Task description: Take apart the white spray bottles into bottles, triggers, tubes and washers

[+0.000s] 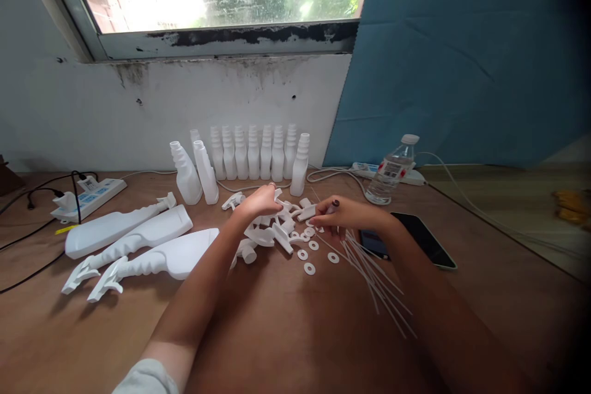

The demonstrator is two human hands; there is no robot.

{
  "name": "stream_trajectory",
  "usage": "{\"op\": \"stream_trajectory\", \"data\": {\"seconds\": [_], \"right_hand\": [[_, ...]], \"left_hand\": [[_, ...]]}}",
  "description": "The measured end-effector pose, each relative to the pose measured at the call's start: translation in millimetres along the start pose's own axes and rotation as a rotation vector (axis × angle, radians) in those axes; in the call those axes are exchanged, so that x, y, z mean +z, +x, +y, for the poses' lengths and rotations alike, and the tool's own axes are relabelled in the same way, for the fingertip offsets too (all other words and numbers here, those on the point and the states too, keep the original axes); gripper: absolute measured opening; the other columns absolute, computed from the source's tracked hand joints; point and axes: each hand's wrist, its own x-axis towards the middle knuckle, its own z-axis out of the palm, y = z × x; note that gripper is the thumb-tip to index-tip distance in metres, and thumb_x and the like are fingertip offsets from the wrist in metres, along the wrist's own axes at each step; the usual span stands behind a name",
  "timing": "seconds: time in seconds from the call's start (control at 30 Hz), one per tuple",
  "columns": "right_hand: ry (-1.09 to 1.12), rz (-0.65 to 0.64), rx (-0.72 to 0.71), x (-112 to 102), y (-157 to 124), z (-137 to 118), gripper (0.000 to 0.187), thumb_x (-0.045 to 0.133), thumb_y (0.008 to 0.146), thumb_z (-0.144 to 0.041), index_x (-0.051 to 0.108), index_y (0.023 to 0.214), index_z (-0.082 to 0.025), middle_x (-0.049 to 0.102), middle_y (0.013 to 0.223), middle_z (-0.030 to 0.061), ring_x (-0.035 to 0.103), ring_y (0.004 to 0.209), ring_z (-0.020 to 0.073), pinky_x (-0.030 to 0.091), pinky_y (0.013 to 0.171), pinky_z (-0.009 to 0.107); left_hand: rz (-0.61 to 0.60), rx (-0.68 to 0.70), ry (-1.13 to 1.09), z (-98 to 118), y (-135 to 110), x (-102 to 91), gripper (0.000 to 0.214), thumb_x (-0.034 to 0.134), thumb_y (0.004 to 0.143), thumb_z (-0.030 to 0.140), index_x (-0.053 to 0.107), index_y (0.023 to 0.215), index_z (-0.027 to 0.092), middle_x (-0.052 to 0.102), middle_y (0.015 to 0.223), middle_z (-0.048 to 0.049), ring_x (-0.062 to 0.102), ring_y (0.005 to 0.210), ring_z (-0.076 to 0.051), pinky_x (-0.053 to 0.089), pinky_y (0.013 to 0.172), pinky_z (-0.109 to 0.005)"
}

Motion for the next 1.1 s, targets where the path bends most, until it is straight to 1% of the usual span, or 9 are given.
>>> {"op": "stream_trajectory", "data": {"seconds": [0.17,0.3,0.4,0.53,0.67,0.8,0.97,1.03,1.1], "right_hand": [[0.088,0.119,0.082,9,1,36,0.035,0.059,0.080,-0.048,0.055,0.067,-0.016,0.058,0.047,0.0005,0.052,0.037,0.0103,0.041,0.040,0.021],[0.135,0.170,0.082,15,2,63,0.034,0.055,0.078,-0.048,0.054,0.065,-0.017,0.057,0.045,0.0001,0.051,0.036,0.0116,0.038,0.038,0.022],[0.107,0.348,0.045,15,3,80,0.032,0.051,0.079,-0.045,0.051,0.061,-0.019,0.054,0.043,-0.0016,0.046,0.034,0.0109,0.035,0.038,0.023],[0.007,0.552,-0.004,14,-2,94,0.034,0.048,0.081,-0.042,0.046,0.054,-0.020,0.051,0.043,-0.0019,0.045,0.037,0.0108,0.034,0.043,0.023],[-0.099,0.758,-0.081,17,-8,106,0.039,0.044,0.086,-0.042,0.046,0.054,-0.021,0.050,0.044,-0.0006,0.046,0.040,0.0126,0.035,0.048,0.025],[-0.326,0.968,-0.193,24,-8,114,0.038,0.045,0.088,-0.040,0.048,0.055,-0.020,0.052,0.047,0.0009,0.050,0.044,0.0134,0.035,0.051,0.026],[-0.537,1.033,-0.385,35,-1,122,0.037,0.046,0.092,-0.034,0.052,0.058,-0.019,0.053,0.049,0.0000,0.046,0.041,0.0101,0.031,0.048,0.024],[-0.565,1.032,-0.443,39,2,123,0.037,0.046,0.092,-0.031,0.052,0.058,-0.019,0.052,0.047,-0.0005,0.045,0.040,0.0093,0.031,0.047,0.023],[-0.570,1.020,-0.462,42,4,124,0.036,0.047,0.092,-0.030,0.052,0.058,-0.018,0.051,0.046,-0.0011,0.043,0.039,0.0086,0.030,0.047,0.023]], "left_hand": [[-0.056,-0.017,0.042,0,-2,-5.5,0.028,0.059,0.065,0.016,0.056,0.093,0.016,0.064,0.089,-0.0110,0.063,0.086,-0.025,0.045,0.068,-0.027],[-0.106,-0.012,0.105,2,-2,-4.7,0.036,0.056,0.068,0.013,0.056,0.104,0.012,0.063,0.104,-0.0156,0.062,0.097,-0.027,0.047,0.079,-0.030],[-0.107,0.023,0.155,4,-3,-2.6,0.036,0.055,0.073,0.014,0.055,0.109,0.014,0.060,0.115,-0.0151,0.059,0.106,-0.027,0.046,0.086,-0.033],[-0.080,0.060,0.200,7,-4,0.7,0.032,0.058,0.076,0.017,0.058,0.108,0.017,0.059,0.117,-0.0107,0.057,0.110,-0.025,0.045,0.090,-0.030],[-0.083,0.073,0.240,6,-3,5.2,0.039,0.066,0.070,0.018,0.059,0.109,0.018,0.059,0.117,-0.0093,0.054,0.113,-0.026,0.044,0.091,-0.030],[-0.105,0.085,0.286,2,1,9.7,0.043,0.073,0.065,0.020,0.060,0.106,0.018,0.059,0.112,-0.0086,0.052,0.111,-0.028,0.045,0.090,-0.032],[-0.123,0.089,0.348,0,1,9.9,0.045,0.073,0.068,0.021,0.058,0.110,0.017,0.055,0.115,-0.0101,0.048,0.114,-0.028,0.043,0.092,-0.033],[-0.167,0.088,0.369,1,-1,8.3,0.046,0.075,0.066,0.028,0.059,0.108,0.017,0.054,0.115,-0.0105,0.047,0.113,-0.029,0.045,0.090,-0.035],[-0.250,0.083,0.389,4,-2,6.2,0.048,0.077,0.065,0.036,0.060,0.105,0.018,0.054,0.115,-0.0100,0.046,0.114,-0.030,0.046,0.089,-0.036]]}}
